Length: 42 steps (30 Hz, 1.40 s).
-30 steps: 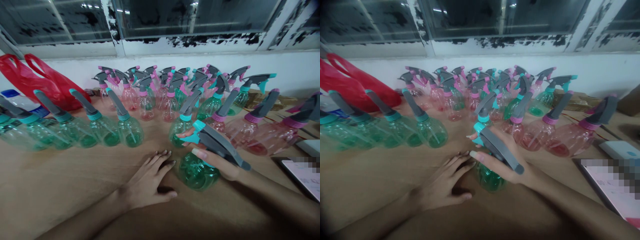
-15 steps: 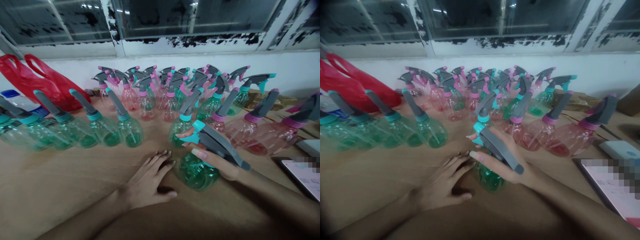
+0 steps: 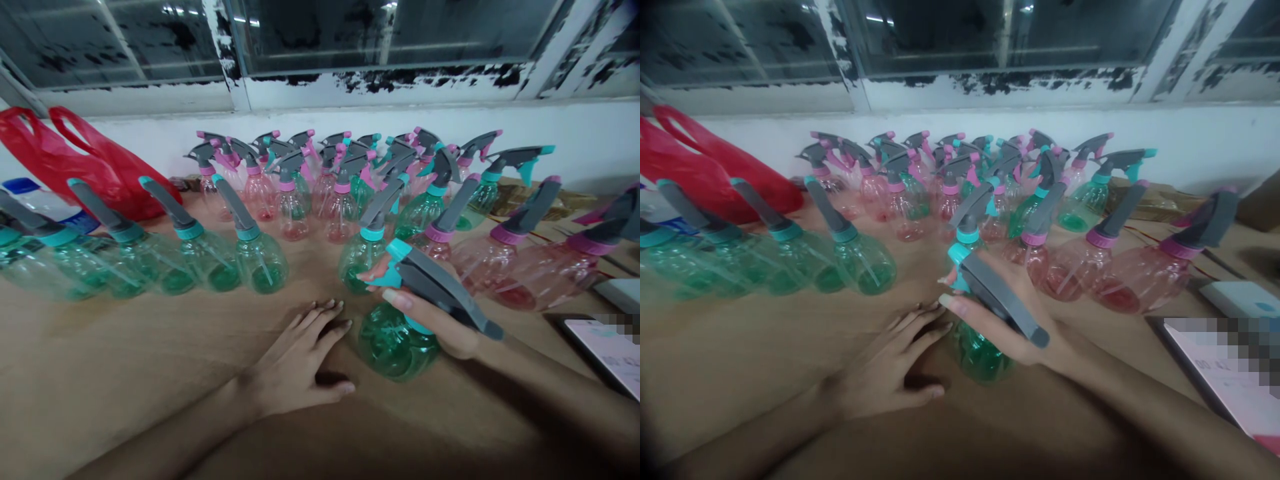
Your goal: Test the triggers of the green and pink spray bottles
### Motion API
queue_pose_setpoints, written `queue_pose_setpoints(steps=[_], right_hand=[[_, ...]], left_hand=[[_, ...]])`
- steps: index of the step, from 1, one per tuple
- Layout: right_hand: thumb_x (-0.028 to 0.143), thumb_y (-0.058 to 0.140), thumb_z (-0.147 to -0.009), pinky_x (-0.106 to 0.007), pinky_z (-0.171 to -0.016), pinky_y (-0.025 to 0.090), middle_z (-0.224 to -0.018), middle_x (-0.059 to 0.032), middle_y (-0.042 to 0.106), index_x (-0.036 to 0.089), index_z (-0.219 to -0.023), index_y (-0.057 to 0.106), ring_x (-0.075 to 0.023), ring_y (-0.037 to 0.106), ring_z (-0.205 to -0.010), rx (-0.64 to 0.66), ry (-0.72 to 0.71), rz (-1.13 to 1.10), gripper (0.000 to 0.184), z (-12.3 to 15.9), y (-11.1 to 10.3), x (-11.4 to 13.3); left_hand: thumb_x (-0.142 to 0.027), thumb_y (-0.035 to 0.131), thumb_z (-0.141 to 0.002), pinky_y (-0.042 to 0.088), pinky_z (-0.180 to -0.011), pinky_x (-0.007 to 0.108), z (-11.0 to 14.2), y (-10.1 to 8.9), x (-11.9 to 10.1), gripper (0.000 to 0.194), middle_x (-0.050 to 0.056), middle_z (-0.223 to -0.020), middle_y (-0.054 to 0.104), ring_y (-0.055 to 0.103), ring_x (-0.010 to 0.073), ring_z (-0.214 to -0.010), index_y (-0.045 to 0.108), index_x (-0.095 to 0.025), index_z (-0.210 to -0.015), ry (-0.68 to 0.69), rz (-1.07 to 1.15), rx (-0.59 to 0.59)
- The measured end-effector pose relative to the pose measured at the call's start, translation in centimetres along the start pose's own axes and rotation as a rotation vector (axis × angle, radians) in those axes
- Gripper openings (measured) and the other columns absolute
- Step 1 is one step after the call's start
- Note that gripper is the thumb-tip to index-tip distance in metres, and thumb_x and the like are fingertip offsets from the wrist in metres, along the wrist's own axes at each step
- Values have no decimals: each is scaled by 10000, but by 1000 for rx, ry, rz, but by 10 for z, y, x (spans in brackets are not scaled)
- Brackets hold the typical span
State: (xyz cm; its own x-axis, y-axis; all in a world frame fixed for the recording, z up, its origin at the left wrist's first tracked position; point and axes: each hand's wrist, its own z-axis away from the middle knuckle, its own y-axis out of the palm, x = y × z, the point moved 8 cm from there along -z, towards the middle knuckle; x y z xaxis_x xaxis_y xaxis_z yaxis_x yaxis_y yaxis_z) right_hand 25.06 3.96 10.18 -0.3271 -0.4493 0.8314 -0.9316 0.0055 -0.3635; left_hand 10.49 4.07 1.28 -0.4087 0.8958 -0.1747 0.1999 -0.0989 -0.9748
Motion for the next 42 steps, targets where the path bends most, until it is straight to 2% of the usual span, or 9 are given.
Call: queue_pose_setpoints(steps=[3, 8, 11, 15, 21, 29, 38, 42], right_hand=[[349, 563, -863, -360, -674, 499, -674, 11, 575, 245, -795, 567, -173, 587, -640, 2, 18, 30, 124, 0, 0, -1], [385, 555, -863, -335, -656, 474, -716, 0, 589, 231, -767, 572, -176, 602, -710, 6, -17, 68, 183, 0, -1, 1], [408, 590, -847, -341, -686, 492, -758, -5, 616, 234, -869, 610, -180, 616, -736, 8, -18, 44, 177, 0, -1, 1], [419, 629, -823, -341, -685, 519, -935, -31, 664, 244, -1051, 611, -183, 651, -764, -4, -29, -69, 288, 3, -2, 0], [339, 655, -823, -317, -670, 533, -972, -24, 668, 248, -1058, 616, -172, 658, -773, 16, -37, -92, 255, 4, 0, 0], [371, 652, -821, -335, -707, 530, -975, -28, 652, 251, -1069, 613, -180, 651, -789, 28, -13, -109, 278, 4, 1, -2], [356, 658, -817, -334, -675, 516, -904, -20, 636, 265, -1053, 614, -182, 636, -742, 28, 1, -81, 257, 4, 0, -3], [346, 655, -823, -321, -678, 517, -948, -24, 637, 252, -1059, 606, -171, 636, -759, 27, -11, -87, 258, 3, 1, -2]], left_hand=[[-597, 556, -840, 262, -1082, 496, 0, 0, -1, 724, 169, -1464, 348, 288, 331, -1356, 409, -134, -1376, 10, 1, -10], [-580, 565, -842, 283, -1067, 513, -1, 0, -1, 712, 175, -1459, 353, 294, 337, -1350, 419, -122, -1368, 3, -8, -5], [-576, 565, -842, 299, -1055, 519, -1, 0, -1, 708, 168, -1449, 370, 312, 337, -1338, 411, -135, -1374, -4, -2, 9], [-582, 564, -841, 289, -1059, 521, 0, 2, 0, 733, 165, -1449, 367, 321, 338, -1330, 378, -143, -1397, -8, 1, 6], [-581, 563, -838, 298, -1051, 521, 0, 3, 1, 716, 157, -1437, 387, 337, 340, -1322, 382, -164, -1391, -6, 1, -4], [-579, 573, -835, 293, -1056, 525, 1, 1, 0, 724, 165, -1437, 383, 329, 345, -1325, 390, -149, -1387, 1, 18, -9], [-575, 567, -838, 277, -1063, 536, 0, 1, 0, 714, 158, -1447, 372, 317, 348, -1333, 391, -160, -1391, 1, 39, -25], [-584, 560, -840, 291, -1054, 538, -1, 2, 1, 720, 166, -1444, 373, 324, 347, -1328, 393, -147, -1387, -6, 17, -3]])
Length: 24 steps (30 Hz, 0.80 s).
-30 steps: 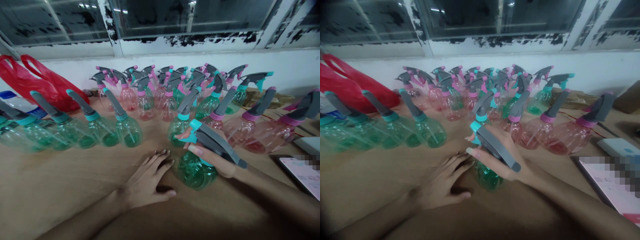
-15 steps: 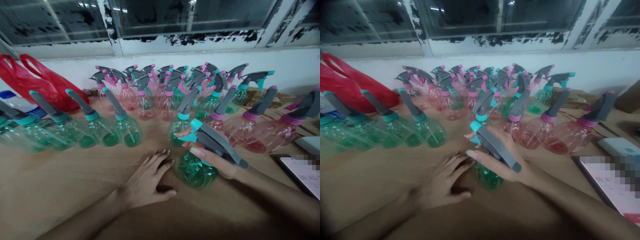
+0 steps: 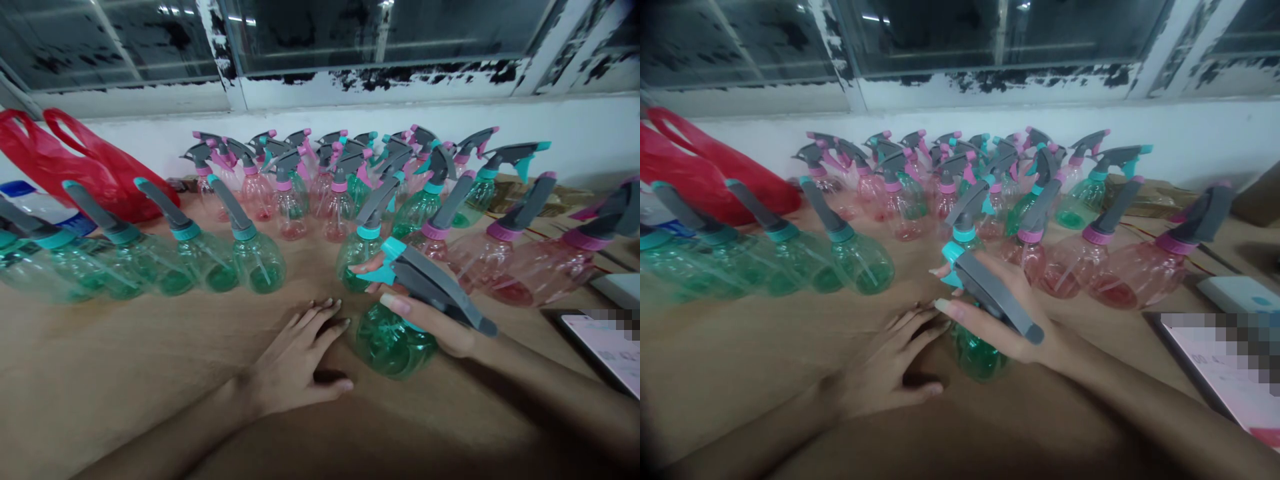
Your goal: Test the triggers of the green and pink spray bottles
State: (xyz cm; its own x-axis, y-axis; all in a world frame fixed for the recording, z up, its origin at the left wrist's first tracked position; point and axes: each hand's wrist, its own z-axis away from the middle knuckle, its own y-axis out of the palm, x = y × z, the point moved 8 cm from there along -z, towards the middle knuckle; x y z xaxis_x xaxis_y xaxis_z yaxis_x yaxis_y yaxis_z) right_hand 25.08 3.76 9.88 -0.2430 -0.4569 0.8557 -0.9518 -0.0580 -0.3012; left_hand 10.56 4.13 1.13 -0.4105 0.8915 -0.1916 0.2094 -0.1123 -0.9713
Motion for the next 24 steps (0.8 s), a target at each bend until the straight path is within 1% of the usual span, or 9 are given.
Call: queue_pose_setpoints(steps=[5, 10, 19, 21, 24], right_hand=[[348, 648, -828, -329, -683, 514, -953, -21, 642, 256, -1069, 604, -167, 639, -746, 0, -25, -4, 261, 1, -1, 2], [351, 647, -826, -336, -712, 524, -978, -27, 644, 257, -1075, 599, -173, 642, -768, 6, -7, -8, 270, 1, -1, 1], [326, 659, -816, -337, -704, 520, -942, -25, 646, 245, -1064, 617, -179, 644, -749, -3, -29, -13, 264, 1, -2, 3], [314, 659, -815, -329, -679, 522, -961, -28, 651, 245, -1059, 619, -179, 646, -746, -5, -26, -15, 257, 1, -1, 2], [296, 656, -814, -321, -686, 533, -1032, -32, 650, 254, -1073, 612, -180, 652, -778, 7, -26, -26, 266, 0, 0, 2]], left_hand=[[-566, 579, -831, 297, -1058, 520, 0, -1, -1, 717, 163, -1433, 387, 333, 335, -1324, 393, -148, -1383, 7, -20, -8], [-580, 570, -835, 294, -1060, 520, 1, 1, -1, 723, 172, -1437, 377, 326, 337, -1326, 398, -134, -1378, 11, -23, -7], [-584, 563, -840, 289, -1062, 513, 2, 1, 0, 727, 167, -1444, 366, 310, 334, -1335, 389, -133, -1384, 12, -36, -6], [-580, 567, -839, 284, -1066, 509, 2, 1, -1, 722, 167, -1441, 370, 311, 335, -1334, 397, -131, -1378, 13, -37, -10], [-582, 558, -843, 277, -1069, 510, 2, 1, 0, 713, 163, -1440, 374, 314, 337, -1334, 400, -140, -1379, 6, -40, -2]])
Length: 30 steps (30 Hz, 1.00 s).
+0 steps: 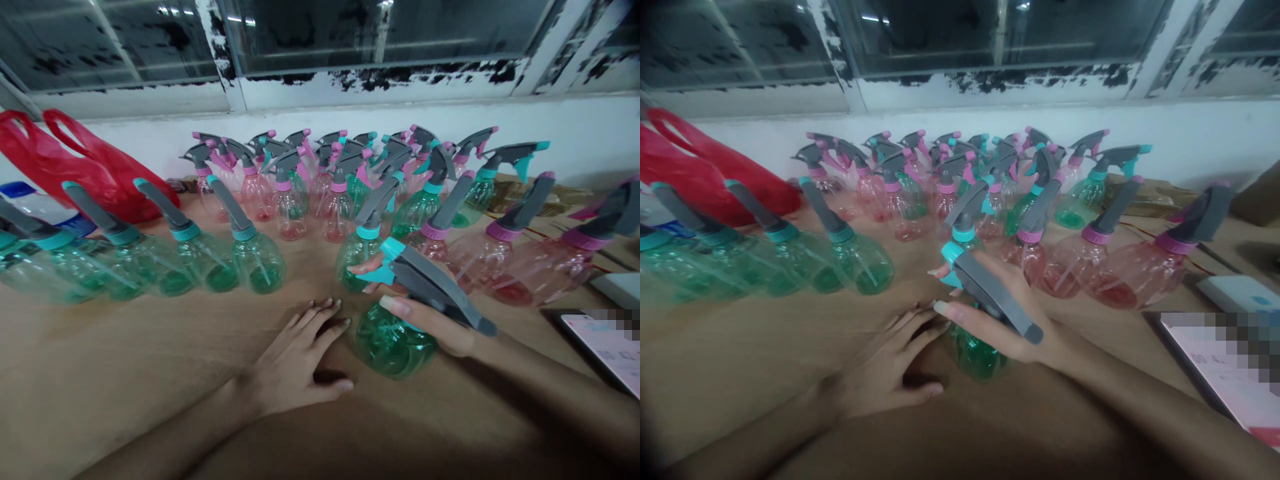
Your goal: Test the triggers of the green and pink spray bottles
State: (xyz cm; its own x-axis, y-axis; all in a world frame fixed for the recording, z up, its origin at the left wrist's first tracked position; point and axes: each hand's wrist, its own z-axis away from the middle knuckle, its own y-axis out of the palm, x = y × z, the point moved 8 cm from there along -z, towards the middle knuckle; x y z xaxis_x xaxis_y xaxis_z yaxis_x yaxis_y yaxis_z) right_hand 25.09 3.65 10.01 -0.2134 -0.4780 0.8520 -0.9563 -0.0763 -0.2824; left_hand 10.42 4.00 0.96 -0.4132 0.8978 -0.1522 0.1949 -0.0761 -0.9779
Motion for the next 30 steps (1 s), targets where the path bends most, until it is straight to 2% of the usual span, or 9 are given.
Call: queue_pose_setpoints(steps=[5, 8, 10, 12, 16, 19, 22, 27, 30], right_hand=[[306, 649, -811, -324, -702, 509, -920, -12, 650, 249, -1010, 617, -176, 622, -768, -25, -57, 140, 210, -3, -2, 9], [340, 619, -832, -312, -628, 476, -737, 19, 603, 234, -893, 605, -142, 566, -614, -37, -41, 200, 123, -5, -2, 10], [373, 580, -857, -306, -580, 456, -630, 36, 545, 224, -810, 582, -123, 502, -524, -34, -11, 196, 156, -5, -1, 7], [396, 553, -870, -315, -600, 459, -602, 31, 537, 217, -771, 569, -132, 516, -546, -35, -5, 195, 205, -5, -1, 6], [383, 544, -874, -320, -626, 468, -652, 4, 593, 210, -797, 589, -164, 596, -655, -17, -49, 212, 195, -4, 1, 8], [345, 595, -852, -309, -657, 488, -796, -7, 645, 215, -908, 618, -154, 616, -698, -29, -66, 197, 144, -3, -1, 9], [300, 637, -827, -303, -699, 506, -898, -12, 660, 225, -1019, 623, -160, 635, -770, -44, -68, 167, 207, 0, -2, 9], [302, 638, -822, -310, -686, 523, -949, -21, 669, 246, -1055, 627, -175, 650, -790, -53, -88, 128, 240, 2, -3, 9], [339, 634, -819, -345, -739, 526, -972, -25, 688, 265, -1059, 636, -195, 656, -826, -61, -126, 170, 252, 2, -3, 12]], left_hand=[[-580, 562, -841, 274, -1071, 504, -1, 0, 1, 727, 168, -1453, 357, 306, 330, -1340, 385, -138, -1391, 0, 14, 4], [-579, 560, -842, 278, -1069, 508, -1, 0, 1, 719, 164, -1453, 363, 305, 327, -1345, 384, -149, -1390, -1, 14, 10], [-586, 557, -842, 281, -1067, 512, -1, -1, 0, 716, 164, -1455, 362, 300, 328, -1349, 388, -152, -1387, -1, 13, 6], [-587, 558, -843, 277, -1069, 514, -1, -1, 0, 712, 165, -1462, 352, 291, 332, -1354, 396, -152, -1383, 0, 14, -2], [-573, 575, -838, 278, -1069, 518, -1, -1, 0, 707, 168, -1454, 362, 303, 338, -1345, 410, -141, -1373, 7, 32, -15], [-575, 569, -838, 294, -1059, 526, -1, -2, 1, 713, 153, -1445, 378, 326, 336, -1332, 389, -162, -1391, -11, 40, -7], [-576, 561, -843, 292, -1058, 528, -1, -1, 1, 710, 144, -1445, 380, 333, 334, -1328, 372, -182, -1404, -20, 38, 8], [-562, 573, -841, 287, -1066, 505, -1, 0, 1, 704, 150, -1441, 381, 321, 329, -1333, 392, -158, -1389, -18, 34, 2], [-563, 579, -837, 279, -1067, 503, 0, 1, 2, 711, 153, -1444, 377, 330, 329, -1325, 390, -153, -1386, -21, 21, 1]])
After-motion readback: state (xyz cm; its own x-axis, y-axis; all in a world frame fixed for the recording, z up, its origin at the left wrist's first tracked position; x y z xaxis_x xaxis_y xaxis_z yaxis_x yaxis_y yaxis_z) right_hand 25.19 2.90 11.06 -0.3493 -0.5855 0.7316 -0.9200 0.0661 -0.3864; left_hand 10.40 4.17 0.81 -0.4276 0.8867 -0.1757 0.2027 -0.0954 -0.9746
